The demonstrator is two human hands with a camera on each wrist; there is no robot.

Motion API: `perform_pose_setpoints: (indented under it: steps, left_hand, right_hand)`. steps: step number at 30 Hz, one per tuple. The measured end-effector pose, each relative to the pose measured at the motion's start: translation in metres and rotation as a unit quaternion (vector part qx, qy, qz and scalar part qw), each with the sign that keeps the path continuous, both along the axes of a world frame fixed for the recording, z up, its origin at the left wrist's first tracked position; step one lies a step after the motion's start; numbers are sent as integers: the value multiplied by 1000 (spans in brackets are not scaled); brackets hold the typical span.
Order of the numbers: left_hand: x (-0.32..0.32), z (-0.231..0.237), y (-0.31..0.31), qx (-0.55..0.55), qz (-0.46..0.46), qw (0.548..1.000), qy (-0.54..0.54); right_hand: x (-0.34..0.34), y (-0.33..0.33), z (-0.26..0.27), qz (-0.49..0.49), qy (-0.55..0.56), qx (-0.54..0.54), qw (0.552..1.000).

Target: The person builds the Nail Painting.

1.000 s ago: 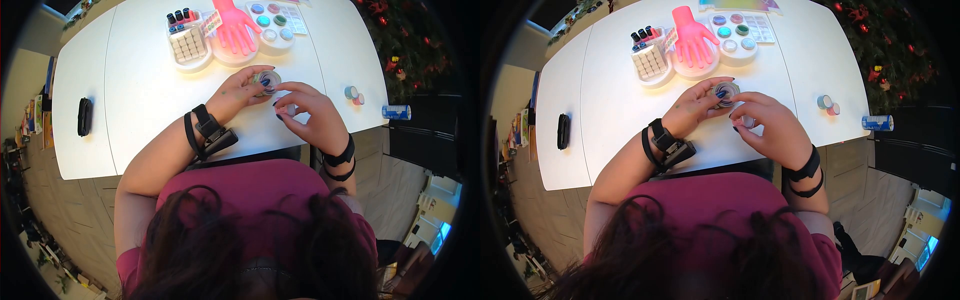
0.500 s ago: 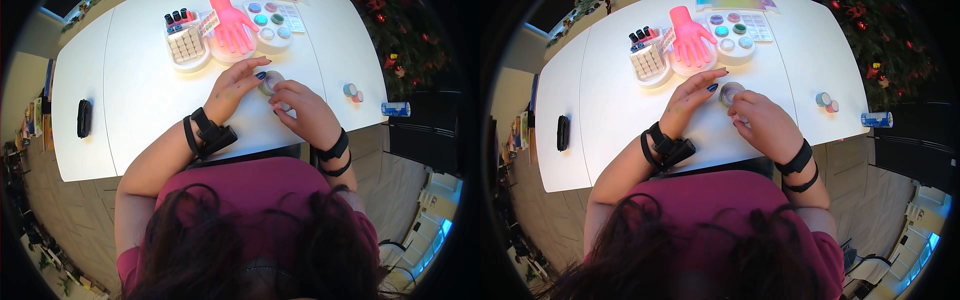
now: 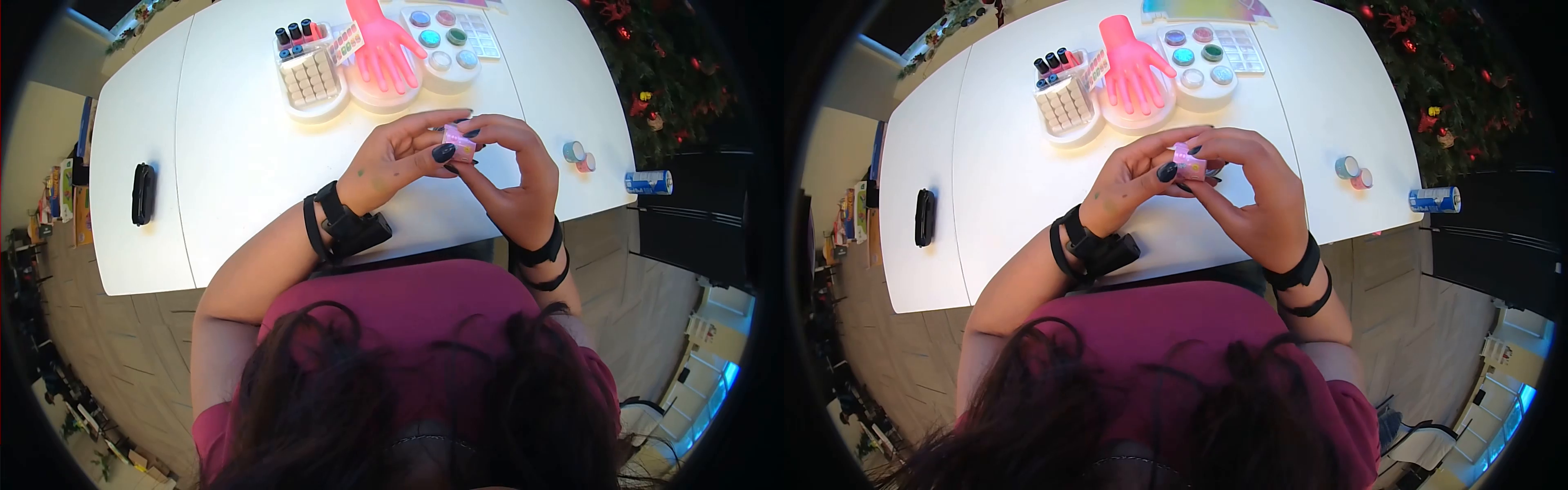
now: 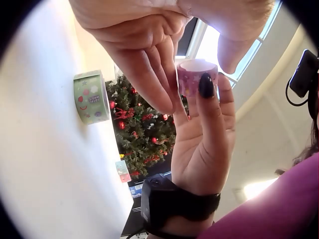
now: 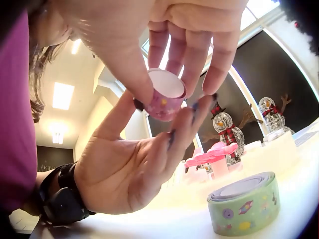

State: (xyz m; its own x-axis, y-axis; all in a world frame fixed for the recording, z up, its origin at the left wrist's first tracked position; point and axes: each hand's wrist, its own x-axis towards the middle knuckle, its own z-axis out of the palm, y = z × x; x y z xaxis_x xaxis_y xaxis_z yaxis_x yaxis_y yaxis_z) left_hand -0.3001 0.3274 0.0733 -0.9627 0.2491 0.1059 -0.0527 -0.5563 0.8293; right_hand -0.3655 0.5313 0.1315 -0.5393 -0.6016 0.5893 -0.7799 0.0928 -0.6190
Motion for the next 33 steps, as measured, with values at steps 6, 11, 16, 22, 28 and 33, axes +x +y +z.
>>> perform_pose_setpoints:
  steps: [6, 11, 16, 22, 28, 33]
  left_hand:
    - [-4, -13, 5, -28, 84, 991, 103]
    - [3, -3, 7, -72, 26, 995, 67]
    - [-1, -15, 5, -263, 87, 943, 186]
    - [0, -3, 9, -224, 37, 951, 209]
    - [0, 4, 7, -290, 31, 923, 253]
    - [-8, -12, 11, -269, 42, 915, 299]
  right_hand:
    - [6, -9, -12, -40, -28, -39, 998]
    - [10, -9, -11, -2, -98, -16, 995]
    - [11, -8, 2, 69, -316, -101, 941]
    - [0, 0, 3, -18, -424, -48, 904]
    - [-2, -1, 7, -101, -301, -38, 947]
    - [-18, 5, 1, -139, -166, -103, 971]
